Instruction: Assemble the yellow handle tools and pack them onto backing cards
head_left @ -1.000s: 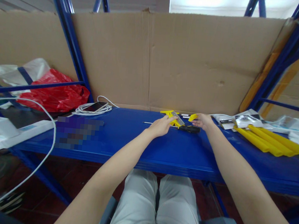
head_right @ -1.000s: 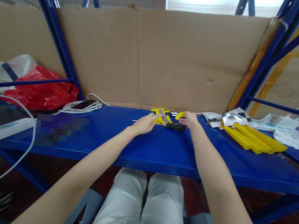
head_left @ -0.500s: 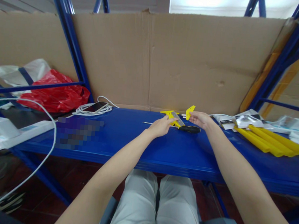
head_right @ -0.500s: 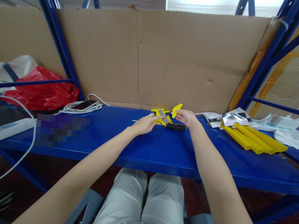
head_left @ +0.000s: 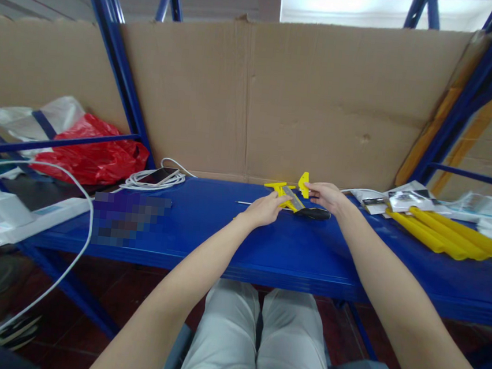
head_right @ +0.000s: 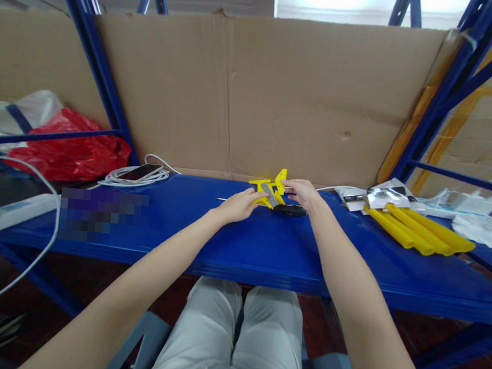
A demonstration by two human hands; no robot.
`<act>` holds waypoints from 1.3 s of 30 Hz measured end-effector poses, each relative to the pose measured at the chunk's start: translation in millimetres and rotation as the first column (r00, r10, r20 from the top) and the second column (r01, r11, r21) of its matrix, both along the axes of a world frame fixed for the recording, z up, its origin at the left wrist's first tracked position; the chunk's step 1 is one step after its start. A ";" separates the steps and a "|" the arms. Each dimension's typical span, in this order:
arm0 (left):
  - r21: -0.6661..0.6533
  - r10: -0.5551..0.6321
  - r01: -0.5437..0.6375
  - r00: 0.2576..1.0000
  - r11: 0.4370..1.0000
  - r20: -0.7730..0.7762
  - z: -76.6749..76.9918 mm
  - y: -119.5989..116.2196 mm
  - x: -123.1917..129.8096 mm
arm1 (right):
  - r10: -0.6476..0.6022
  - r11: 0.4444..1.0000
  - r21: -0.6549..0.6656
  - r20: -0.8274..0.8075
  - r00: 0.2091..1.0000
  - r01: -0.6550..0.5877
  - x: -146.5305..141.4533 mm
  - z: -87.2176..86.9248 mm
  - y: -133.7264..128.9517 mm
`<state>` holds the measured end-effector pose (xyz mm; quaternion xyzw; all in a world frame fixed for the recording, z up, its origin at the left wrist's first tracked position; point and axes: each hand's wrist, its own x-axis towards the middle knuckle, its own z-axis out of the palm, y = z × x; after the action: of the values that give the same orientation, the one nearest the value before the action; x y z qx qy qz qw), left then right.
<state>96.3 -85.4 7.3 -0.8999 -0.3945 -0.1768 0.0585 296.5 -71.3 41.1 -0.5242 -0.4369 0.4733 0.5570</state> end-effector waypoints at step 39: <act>-0.090 0.041 -0.034 0.996 0.995 0.073 4.3 -6.1 2.4 | 0.042 0.993 0.068 0.556 0.830 -0.096 -24.4 -6.2 -8.6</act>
<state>98.7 -91.5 11.6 -0.8867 -0.4207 -0.1916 0.0068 272.1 -79.9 34.9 -0.5961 -0.6196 0.3003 0.4130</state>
